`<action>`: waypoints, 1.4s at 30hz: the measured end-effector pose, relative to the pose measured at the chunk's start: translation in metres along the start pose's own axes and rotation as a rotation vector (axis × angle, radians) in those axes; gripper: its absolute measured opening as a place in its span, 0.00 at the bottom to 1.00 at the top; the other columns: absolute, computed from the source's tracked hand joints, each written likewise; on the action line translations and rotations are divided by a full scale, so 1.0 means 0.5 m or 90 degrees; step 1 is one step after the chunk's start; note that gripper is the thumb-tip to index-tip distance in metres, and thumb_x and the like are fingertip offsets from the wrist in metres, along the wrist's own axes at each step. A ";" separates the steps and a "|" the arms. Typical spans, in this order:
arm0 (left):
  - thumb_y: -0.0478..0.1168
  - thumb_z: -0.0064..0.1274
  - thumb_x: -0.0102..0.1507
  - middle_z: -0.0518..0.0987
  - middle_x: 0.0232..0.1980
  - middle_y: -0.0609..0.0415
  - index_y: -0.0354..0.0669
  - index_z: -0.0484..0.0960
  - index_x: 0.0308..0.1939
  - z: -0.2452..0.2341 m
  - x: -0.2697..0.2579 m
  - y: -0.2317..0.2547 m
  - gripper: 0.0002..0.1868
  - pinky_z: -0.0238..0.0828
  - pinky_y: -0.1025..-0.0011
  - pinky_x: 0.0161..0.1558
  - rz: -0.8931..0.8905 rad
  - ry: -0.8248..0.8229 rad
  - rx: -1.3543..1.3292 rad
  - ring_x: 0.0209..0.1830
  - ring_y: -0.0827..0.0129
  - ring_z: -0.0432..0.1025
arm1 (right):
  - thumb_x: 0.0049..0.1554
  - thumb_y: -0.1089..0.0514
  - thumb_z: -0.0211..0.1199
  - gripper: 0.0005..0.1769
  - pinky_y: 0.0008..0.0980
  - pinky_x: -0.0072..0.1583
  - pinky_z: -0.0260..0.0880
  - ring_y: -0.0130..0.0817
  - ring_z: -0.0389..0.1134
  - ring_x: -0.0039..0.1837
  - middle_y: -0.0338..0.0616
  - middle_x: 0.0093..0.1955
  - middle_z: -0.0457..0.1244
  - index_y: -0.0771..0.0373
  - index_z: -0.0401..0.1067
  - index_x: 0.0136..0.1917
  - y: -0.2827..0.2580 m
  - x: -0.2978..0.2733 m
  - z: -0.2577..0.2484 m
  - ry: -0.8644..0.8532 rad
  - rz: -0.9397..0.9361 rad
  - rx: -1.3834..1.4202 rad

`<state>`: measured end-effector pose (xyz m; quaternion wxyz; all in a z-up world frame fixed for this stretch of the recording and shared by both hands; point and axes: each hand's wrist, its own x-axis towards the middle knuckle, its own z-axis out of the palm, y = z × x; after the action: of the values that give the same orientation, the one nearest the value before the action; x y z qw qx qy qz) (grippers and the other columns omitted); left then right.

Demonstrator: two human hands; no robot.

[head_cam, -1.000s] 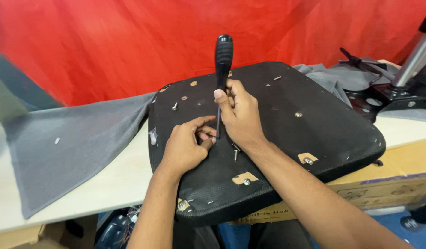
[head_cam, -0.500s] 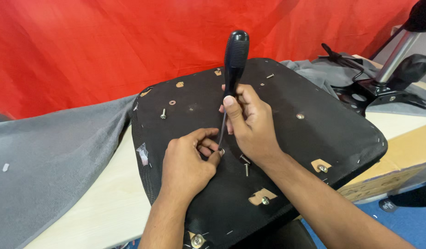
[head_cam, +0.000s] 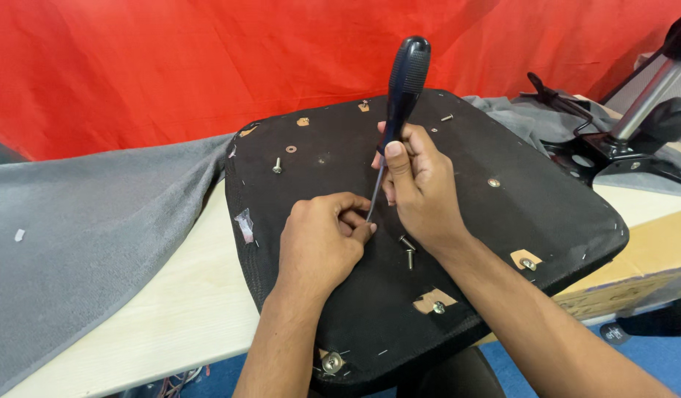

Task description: The person uses a screwdriver to tighten screws into the underside of an overturned chair seat. They work on multiple screw locations one at a time, securing the seat to its mounting plate.

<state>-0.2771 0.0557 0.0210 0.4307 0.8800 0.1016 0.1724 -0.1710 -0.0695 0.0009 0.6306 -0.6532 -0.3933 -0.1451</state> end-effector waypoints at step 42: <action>0.40 0.69 0.49 0.86 0.27 0.56 0.48 0.91 0.41 -0.002 0.012 0.008 0.15 0.76 0.71 0.35 0.026 -0.010 0.073 0.26 0.70 0.81 | 0.62 0.52 0.65 0.19 0.21 0.36 0.53 0.17 0.51 0.34 0.32 0.40 0.58 0.66 0.76 0.61 -0.024 0.003 -0.003 0.012 -0.064 -0.122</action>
<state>-0.2717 0.0559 0.0261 0.3766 0.9065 0.0898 0.1684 -0.1778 -0.0717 0.0109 0.5608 -0.6886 -0.4039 -0.2195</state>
